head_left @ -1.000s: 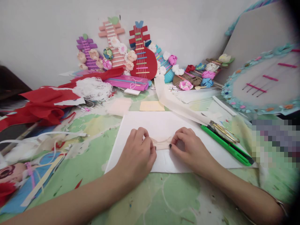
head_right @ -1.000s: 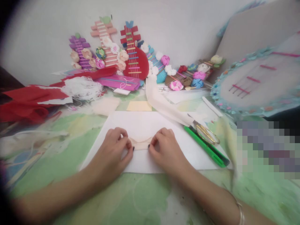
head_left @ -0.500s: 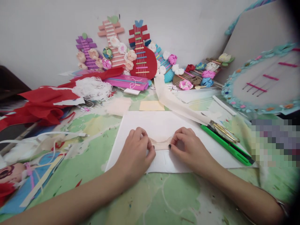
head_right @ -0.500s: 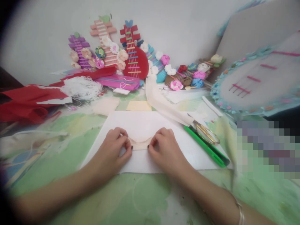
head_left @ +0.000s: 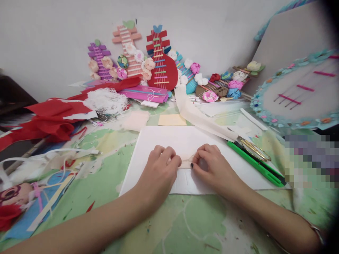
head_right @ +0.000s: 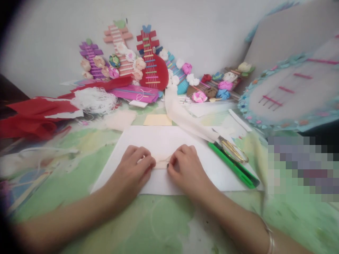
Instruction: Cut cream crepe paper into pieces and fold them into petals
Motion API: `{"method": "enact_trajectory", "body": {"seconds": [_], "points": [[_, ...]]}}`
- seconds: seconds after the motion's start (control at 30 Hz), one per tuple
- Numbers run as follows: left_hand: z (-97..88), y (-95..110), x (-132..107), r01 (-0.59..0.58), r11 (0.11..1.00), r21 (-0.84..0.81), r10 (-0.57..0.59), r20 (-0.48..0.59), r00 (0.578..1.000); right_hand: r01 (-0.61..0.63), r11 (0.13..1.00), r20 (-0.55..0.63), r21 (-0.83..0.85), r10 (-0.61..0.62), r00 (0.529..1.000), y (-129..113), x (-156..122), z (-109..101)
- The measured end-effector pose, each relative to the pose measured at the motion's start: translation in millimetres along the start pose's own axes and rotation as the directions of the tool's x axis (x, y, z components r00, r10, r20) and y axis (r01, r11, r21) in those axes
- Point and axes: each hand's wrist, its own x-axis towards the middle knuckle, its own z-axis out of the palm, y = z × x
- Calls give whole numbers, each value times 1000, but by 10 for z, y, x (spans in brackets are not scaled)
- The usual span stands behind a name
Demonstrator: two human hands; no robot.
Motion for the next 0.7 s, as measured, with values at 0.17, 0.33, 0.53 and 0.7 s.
{"method": "enact_trajectory", "body": {"seconds": [0.17, 0.33, 0.53, 0.7], "points": [[-59, 34, -40, -149, 986, 77, 151, -19, 988, 38, 999, -24, -11, -38, 999, 10, -4, 11], [-113, 94, -81, -204, 967, 154, 202, 32, 979, 89, 996, -54, -27, -91, 994, 52, -19, 47], [-131, 101, -121, -97, 994, 52, 86, 193, 977, 176, 983, -57, -56, -179, 982, 43, -60, 77], [-123, 93, -143, -83, 996, 17, 78, 202, 976, 376, 926, -143, -41, -378, 915, 64, -72, 52]]}}
